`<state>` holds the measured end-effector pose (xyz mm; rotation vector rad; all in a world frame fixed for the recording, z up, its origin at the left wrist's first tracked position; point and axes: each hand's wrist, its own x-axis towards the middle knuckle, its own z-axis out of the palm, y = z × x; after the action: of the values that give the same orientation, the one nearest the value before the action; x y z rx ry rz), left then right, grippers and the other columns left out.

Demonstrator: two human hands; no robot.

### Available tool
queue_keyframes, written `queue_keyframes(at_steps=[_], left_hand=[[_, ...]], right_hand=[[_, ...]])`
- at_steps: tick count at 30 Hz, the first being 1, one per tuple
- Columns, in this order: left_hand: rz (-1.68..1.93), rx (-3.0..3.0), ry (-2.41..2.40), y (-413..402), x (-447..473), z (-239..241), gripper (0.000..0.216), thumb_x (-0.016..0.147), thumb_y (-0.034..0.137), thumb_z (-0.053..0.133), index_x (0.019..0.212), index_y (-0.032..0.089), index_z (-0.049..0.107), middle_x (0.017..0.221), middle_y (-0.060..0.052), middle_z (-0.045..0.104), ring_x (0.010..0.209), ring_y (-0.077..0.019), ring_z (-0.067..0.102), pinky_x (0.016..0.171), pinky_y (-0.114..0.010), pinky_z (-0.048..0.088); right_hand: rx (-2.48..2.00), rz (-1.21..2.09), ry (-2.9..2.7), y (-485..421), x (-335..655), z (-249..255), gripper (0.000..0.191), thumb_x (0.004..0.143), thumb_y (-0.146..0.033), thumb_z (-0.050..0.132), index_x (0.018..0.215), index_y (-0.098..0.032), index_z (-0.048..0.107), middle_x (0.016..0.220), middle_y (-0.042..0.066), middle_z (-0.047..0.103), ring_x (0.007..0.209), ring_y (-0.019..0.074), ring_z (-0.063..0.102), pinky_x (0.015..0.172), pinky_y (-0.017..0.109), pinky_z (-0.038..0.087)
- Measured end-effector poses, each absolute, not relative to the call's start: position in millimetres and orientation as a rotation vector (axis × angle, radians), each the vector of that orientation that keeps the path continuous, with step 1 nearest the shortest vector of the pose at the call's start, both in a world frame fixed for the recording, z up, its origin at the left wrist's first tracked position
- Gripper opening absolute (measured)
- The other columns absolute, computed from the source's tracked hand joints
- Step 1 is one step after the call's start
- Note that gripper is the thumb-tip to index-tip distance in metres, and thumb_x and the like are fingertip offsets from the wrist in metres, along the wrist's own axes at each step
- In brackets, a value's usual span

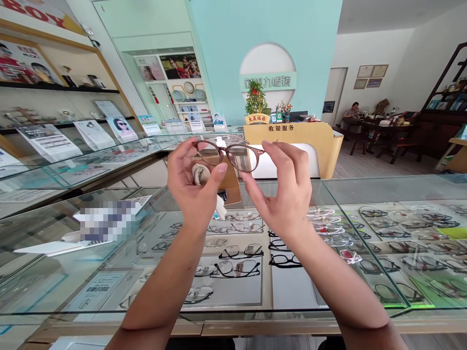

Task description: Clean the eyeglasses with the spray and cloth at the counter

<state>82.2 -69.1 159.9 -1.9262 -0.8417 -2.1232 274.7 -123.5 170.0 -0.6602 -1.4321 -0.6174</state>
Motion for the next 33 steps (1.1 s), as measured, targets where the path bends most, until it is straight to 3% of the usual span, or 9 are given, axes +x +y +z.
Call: queue_keyframes(at_steps=[6, 14, 24, 33], left_hand=[[-2.122, -1.744, -0.768, -75, 86, 160, 0.07, 0.093, 0.054, 0.082, 0.15, 0.028, 0.052, 0.145, -0.012, 0.061, 0.122, -0.0277, 0.069, 0.087, -0.039, 0.061], [-2.022, -1.649, -0.815, -81, 87, 159, 0.073, 0.09, 0.054, 0.083, 0.15, 0.029, 0.05, 0.146, -0.013, 0.057, 0.132, -0.0317, 0.063, 0.096, -0.046, 0.061], [-2.02, -1.753, -0.842, -82, 87, 162, 0.071, 0.099, 0.058, 0.072, 0.156, 0.027, 0.044, 0.155, -0.014, 0.053, 0.138, -0.0308, 0.062, 0.094, -0.04, 0.058], [-2.082, -1.791, -0.777, -81, 86, 163, 0.071, 0.099, 0.058, 0.073, 0.157, 0.03, 0.046, 0.152, -0.013, 0.058, 0.136, -0.0294, 0.063, 0.094, -0.04, 0.059]], right_hand=[[-0.728, -0.377, -1.477, -124, 275, 170, 0.053, 0.1, -0.04, 0.075, 0.149, -0.034, 0.058, 0.142, 0.013, 0.068, 0.133, 0.0364, 0.065, 0.106, 0.063, 0.06], [-0.725, 0.01, -1.483, -124, 274, 170, 0.049, 0.099, -0.039, 0.075, 0.146, -0.037, 0.06, 0.151, 0.007, 0.07, 0.133, 0.0302, 0.069, 0.105, 0.054, 0.061], [-0.646, 0.05, -1.435, -125, 275, 170, 0.039, 0.104, -0.038, 0.066, 0.143, -0.036, 0.063, 0.148, 0.007, 0.07, 0.13, 0.0294, 0.07, 0.107, 0.055, 0.061], [-0.627, 0.034, -1.418, -126, 275, 170, 0.036, 0.104, -0.035, 0.065, 0.14, -0.034, 0.065, 0.143, 0.007, 0.071, 0.127, 0.0279, 0.072, 0.105, 0.052, 0.061]])
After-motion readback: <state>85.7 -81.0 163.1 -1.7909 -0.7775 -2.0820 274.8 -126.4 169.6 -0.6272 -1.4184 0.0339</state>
